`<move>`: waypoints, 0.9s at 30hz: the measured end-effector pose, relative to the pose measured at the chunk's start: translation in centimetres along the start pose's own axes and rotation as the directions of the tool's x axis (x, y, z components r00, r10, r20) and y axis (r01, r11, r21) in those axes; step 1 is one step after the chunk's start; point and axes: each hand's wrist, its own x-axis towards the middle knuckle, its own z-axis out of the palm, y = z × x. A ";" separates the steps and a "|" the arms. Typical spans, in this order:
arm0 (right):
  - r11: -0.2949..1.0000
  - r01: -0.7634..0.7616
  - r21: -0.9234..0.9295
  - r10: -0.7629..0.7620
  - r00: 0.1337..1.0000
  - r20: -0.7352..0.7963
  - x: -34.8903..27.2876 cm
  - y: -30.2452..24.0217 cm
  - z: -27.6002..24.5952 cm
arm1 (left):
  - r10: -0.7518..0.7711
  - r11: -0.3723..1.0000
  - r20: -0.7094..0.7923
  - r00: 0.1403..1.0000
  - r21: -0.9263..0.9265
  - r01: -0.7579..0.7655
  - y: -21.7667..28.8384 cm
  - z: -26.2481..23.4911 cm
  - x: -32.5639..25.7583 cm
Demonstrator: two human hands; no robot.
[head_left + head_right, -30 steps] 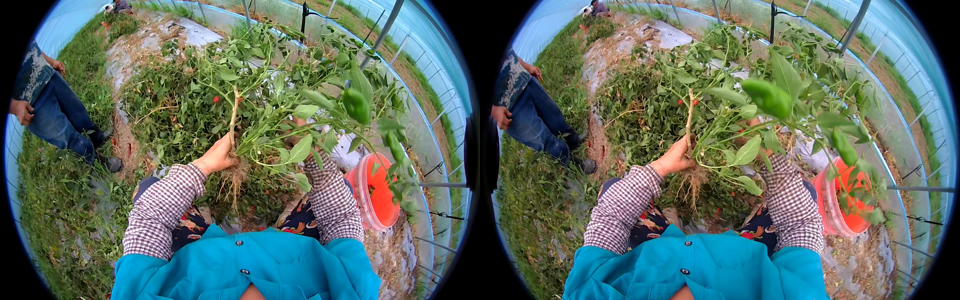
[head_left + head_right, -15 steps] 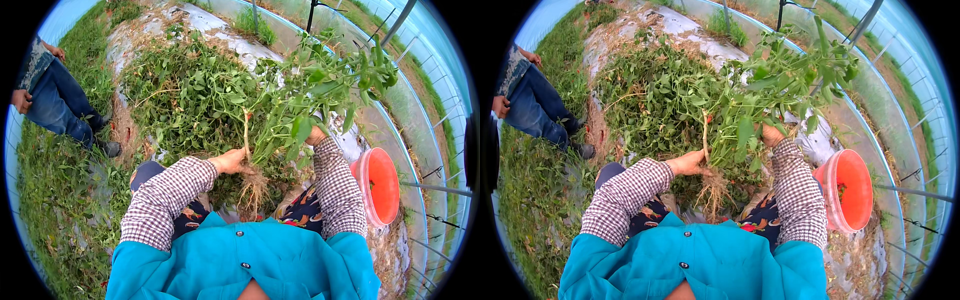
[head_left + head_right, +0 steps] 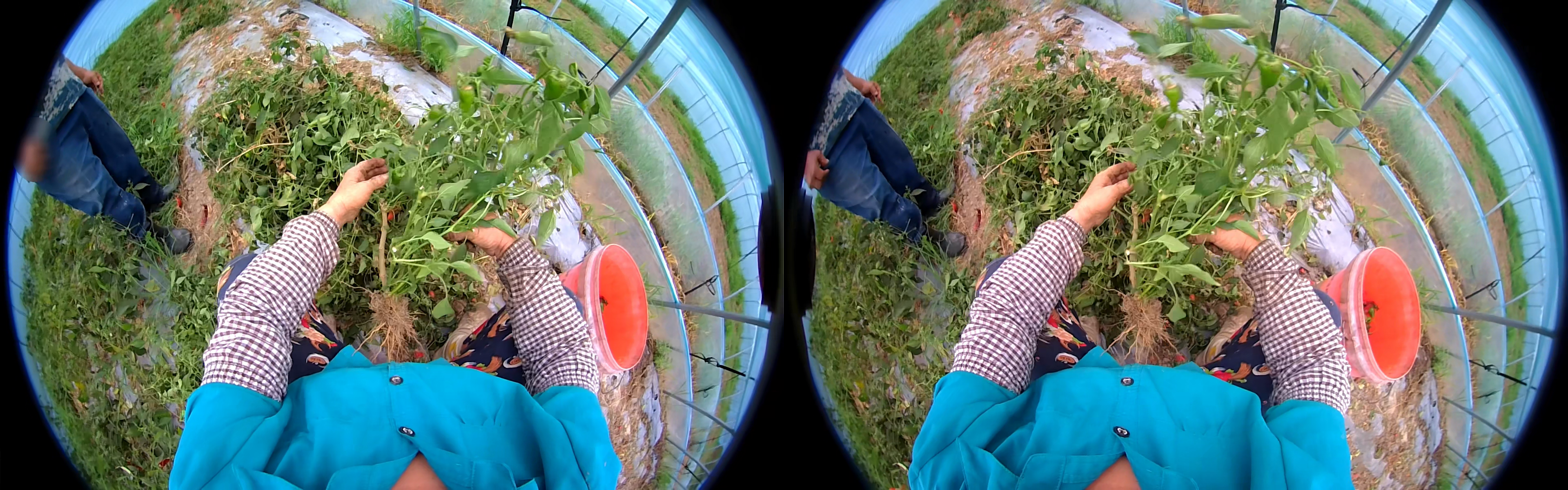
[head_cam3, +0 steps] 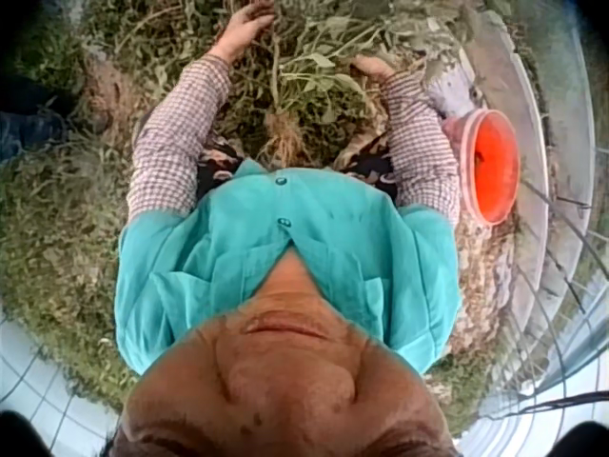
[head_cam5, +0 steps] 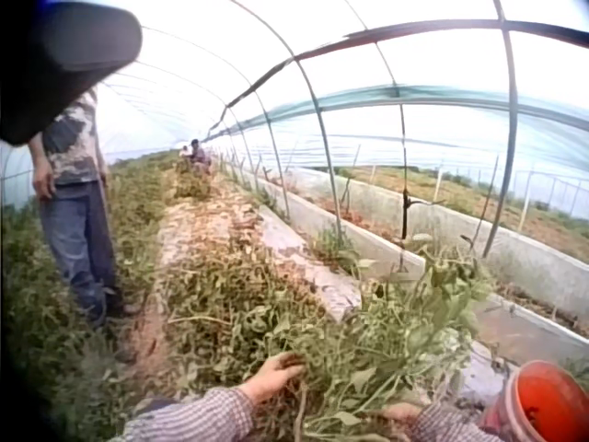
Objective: The person harvests peppers by hand, pulling plants from the soil and picking individual peppers from the branches. The harvested peppers are placed into a red bucket on the ground.
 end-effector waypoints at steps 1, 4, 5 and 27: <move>0.970 0.052 -0.238 -0.052 0.999 0.007 -0.9 -1.9 0.9 | -0.124 0.991 0.029 0.992 0.056 0.122 -0.3 -0.1 0.2; 0.808 0.068 -0.586 -0.064 0.998 0.029 -3.3 -6.2 2.9 | -0.437 0.892 0.100 0.894 0.173 0.417 -1.1 -0.4 0.0; 0.725 0.177 -0.666 -0.159 0.983 0.088 -3.6 -6.3 3.0 | -0.484 0.875 0.148 0.863 0.123 0.469 -2.3 -0.2 -0.2; 0.755 0.201 -0.624 -0.286 0.957 -0.038 3.1 -2.9 2.2 | -0.368 0.886 0.241 0.898 -0.201 0.417 -0.2 1.1 -3.0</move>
